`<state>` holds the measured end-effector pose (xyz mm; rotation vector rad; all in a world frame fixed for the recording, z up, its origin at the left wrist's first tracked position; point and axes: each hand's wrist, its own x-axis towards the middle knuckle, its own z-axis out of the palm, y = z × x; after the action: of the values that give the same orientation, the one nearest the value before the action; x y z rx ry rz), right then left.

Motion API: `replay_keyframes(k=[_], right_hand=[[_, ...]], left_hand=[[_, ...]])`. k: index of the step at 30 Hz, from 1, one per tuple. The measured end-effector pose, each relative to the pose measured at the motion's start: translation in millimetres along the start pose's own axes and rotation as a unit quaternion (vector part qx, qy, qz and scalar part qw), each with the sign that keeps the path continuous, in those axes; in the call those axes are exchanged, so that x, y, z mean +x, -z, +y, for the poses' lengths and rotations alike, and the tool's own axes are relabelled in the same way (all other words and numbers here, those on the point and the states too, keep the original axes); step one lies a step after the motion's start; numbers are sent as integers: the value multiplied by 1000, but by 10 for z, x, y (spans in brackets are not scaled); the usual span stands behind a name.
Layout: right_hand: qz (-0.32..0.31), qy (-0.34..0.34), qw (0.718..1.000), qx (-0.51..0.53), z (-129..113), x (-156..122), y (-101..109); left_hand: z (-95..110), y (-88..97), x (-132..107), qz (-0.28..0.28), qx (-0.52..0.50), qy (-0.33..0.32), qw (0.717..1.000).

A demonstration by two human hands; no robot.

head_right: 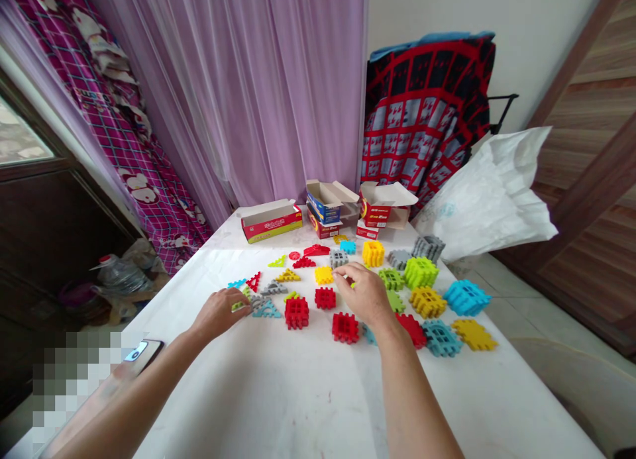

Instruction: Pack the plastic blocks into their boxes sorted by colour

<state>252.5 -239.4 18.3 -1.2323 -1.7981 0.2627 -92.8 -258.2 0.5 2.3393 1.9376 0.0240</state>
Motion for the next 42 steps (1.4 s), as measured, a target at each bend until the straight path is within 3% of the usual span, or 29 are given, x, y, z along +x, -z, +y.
replay_keyframes(k=[13,22,27,32,42], right_hand=[[-16,1,1000,-16,-22,-21,-34],[-15,-5,1000,-3,4,-24,-14],[-9,1,1000,-2,-17,-13,-9],[-4,0,1000,-15,-20,-5,39],[-2,-4,1000,-12,14,-5,60]], left_hand=[[169,-92,-21,11,32,11,999],[19,125,-96,20,31,11,999],[186,254,113,40,38,-13,998],[435,211,382,26,62,-28,997],[455,166,499,9,91,-44,995]])
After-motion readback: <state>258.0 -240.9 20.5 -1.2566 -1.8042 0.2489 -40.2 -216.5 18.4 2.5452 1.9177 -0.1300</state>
